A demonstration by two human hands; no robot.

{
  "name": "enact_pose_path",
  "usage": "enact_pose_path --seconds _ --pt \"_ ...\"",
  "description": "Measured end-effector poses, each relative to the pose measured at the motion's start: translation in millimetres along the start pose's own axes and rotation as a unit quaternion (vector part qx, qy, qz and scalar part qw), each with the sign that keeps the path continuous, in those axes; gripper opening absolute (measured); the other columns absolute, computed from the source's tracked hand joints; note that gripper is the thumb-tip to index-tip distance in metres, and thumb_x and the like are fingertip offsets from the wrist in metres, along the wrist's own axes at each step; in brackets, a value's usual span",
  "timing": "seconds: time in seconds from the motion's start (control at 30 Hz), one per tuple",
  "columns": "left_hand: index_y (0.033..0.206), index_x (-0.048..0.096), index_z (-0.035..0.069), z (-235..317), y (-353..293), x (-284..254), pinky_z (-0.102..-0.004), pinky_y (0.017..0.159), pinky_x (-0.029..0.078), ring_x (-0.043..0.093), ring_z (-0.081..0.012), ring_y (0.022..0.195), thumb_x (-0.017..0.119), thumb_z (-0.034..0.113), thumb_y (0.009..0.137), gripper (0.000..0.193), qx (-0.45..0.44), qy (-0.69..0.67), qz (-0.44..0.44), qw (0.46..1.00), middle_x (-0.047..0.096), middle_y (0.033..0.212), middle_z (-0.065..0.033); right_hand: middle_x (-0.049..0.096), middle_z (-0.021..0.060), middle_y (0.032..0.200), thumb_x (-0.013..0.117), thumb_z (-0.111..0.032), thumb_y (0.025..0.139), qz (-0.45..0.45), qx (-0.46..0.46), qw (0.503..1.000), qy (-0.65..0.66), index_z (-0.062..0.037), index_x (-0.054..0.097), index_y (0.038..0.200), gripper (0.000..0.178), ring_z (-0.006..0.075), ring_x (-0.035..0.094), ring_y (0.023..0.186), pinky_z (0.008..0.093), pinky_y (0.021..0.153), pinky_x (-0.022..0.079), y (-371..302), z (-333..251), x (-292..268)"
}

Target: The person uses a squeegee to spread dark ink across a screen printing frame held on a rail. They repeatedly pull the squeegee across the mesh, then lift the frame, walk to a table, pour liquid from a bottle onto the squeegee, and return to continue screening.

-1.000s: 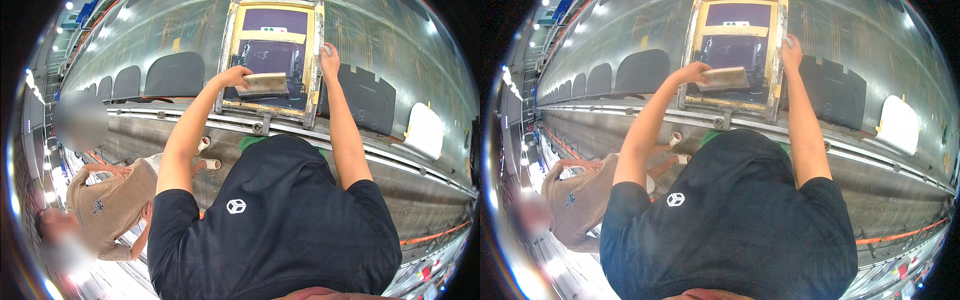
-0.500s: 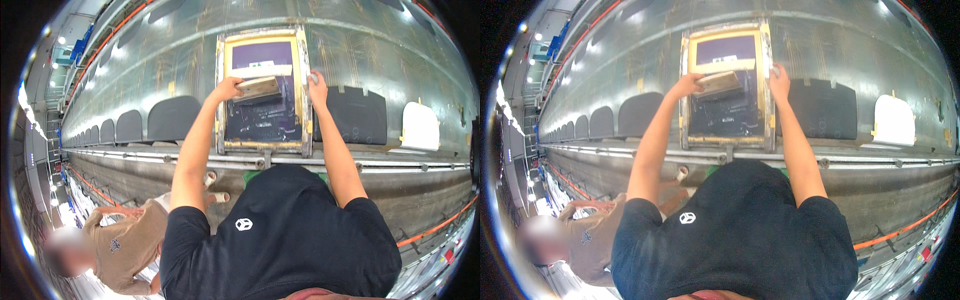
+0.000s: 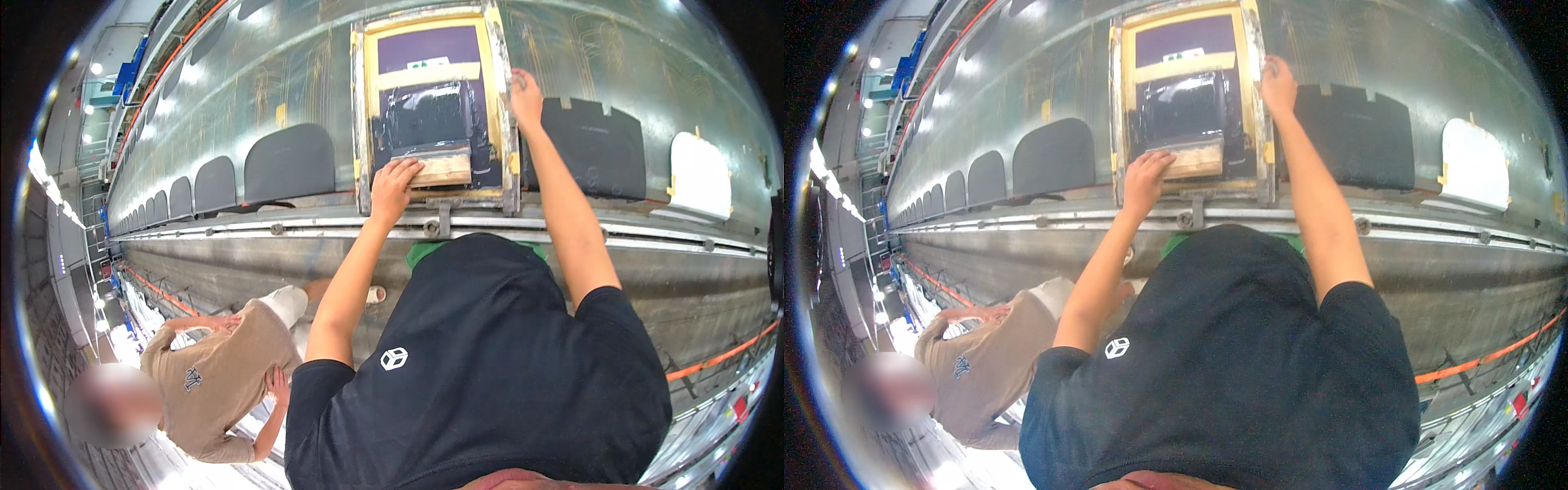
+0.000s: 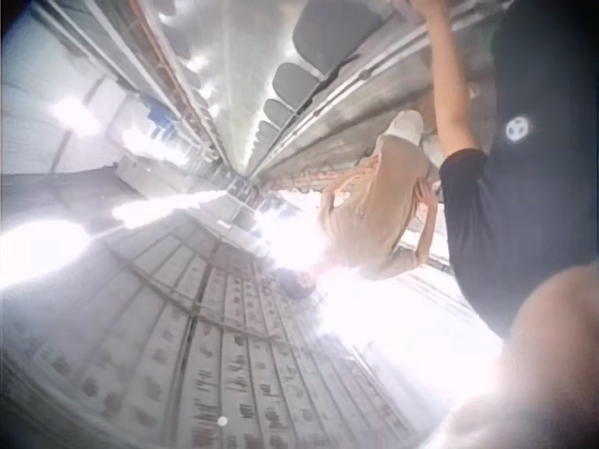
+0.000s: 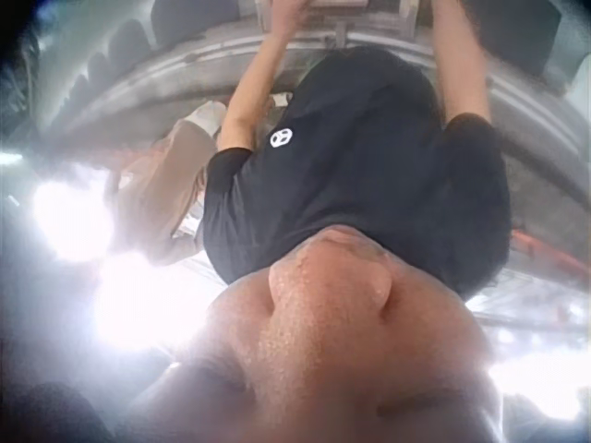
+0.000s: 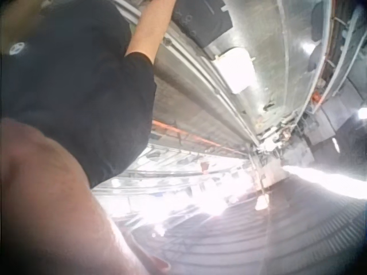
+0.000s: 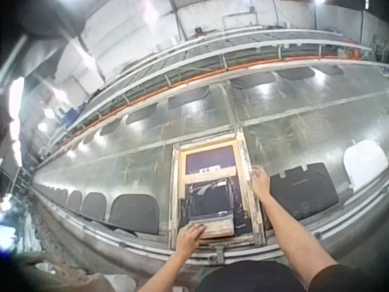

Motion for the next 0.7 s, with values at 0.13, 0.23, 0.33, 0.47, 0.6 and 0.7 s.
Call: enact_pose_path --seconds 0.13,0.23,0.33,0.47,0.6,0.7 --pt "0.13 0.065 0.016 10.7 -33.5 -1.9 -0.0403 0.097 0.045 0.056 -0.0249 0.124 0.067 -0.004 0.069 0.064 -0.022 0.018 -0.028 0.999 0.062 0.138 -0.0007 0.072 0.0167 0.081 0.054 -0.025 0.097 -0.005 -0.019 0.999 -0.028 -0.015 0.069 0.116 0.026 0.0285 0.07 0.066 0.0418 0.074 0.053 3.3 -4.6 -0.3" --pt "0.129 0.067 0.018 -6.9 -39.2 -11.2 -0.041 0.096 0.047 0.059 -0.027 0.123 0.068 -0.001 0.07 0.062 -0.052 0.006 -0.043 0.998 0.065 0.135 -0.0017 0.073 0.0188 0.098 0.054 -0.026 0.098 0.003 -0.052 0.998 -0.046 -0.014 0.07 0.115 0.026 0.0345 0.071 0.087 0.0433 0.085 0.051 3.0 -4.7 -1.4" --pt "0.126 0.069 0.019 -26.6 -28.1 -28.3 -0.0409 0.094 0.049 0.063 -0.0264 0.116 0.07 0.001 0.072 0.057 -0.09 -0.081 -0.037 0.992 0.069 0.127 -0.0017 0.072 0.0181 0.109 0.054 -0.026 0.098 -0.007 -0.024 0.998 -0.057 -0.0145 0.071 0.115 0.026 0.0395 0.065 0.106 0.0439 0.094 0.049 3.7 -5.5 -1.8" --pt "0.12 0.072 0.021 -46.7 -11.8 -43.9 -0.0407 0.084 0.053 0.067 -0.0283 0.1 0.074 0.008 0.076 0.047 -0.146 -0.077 -0.04 0.985 0.073 0.108 -0.0055 0.071 0.0143 0.116 0.055 -0.027 0.098 -0.004 -0.035 0.998 -0.055 -0.017 0.071 0.116 0.026 0.0368 0.064 0.113 0.0425 0.097 0.048 4.0 -3.8 -0.3" --pt "0.117 0.072 0.022 -54.8 6.0 -42.7 -0.043 0.08 0.053 0.068 -0.0313 0.091 0.075 0.018 0.082 0.036 -0.16 -0.09 -0.078 0.98 0.073 0.095 -0.0094 0.071 0.0138 0.117 0.055 -0.027 0.098 -0.011 -0.042 0.996 -0.08 -0.0172 0.071 0.116 0.026 0.0356 0.063 0.115 0.0419 0.099 0.047 10.5 11.4 0.5" --pt "0.117 0.071 0.017 -65.8 13.2 -31.6 -0.0436 0.082 0.053 0.068 -0.0344 0.096 0.076 0.024 0.084 0.034 -0.201 -0.139 -0.125 0.962 0.073 0.099 -0.0124 0.071 0.0141 0.117 0.054 -0.028 0.098 -0.016 -0.01 0.995 -0.1 -0.0173 0.071 0.116 0.027 0.0359 0.063 0.115 0.0415 0.099 0.047 6.9 22.3 5.5"
Point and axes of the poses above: each hand's wrist, its own y-axis towards the middle knuckle, its own x-axis out of the palm, z = x × y, the point moved 7 cm from there along y, towards the middle knuckle
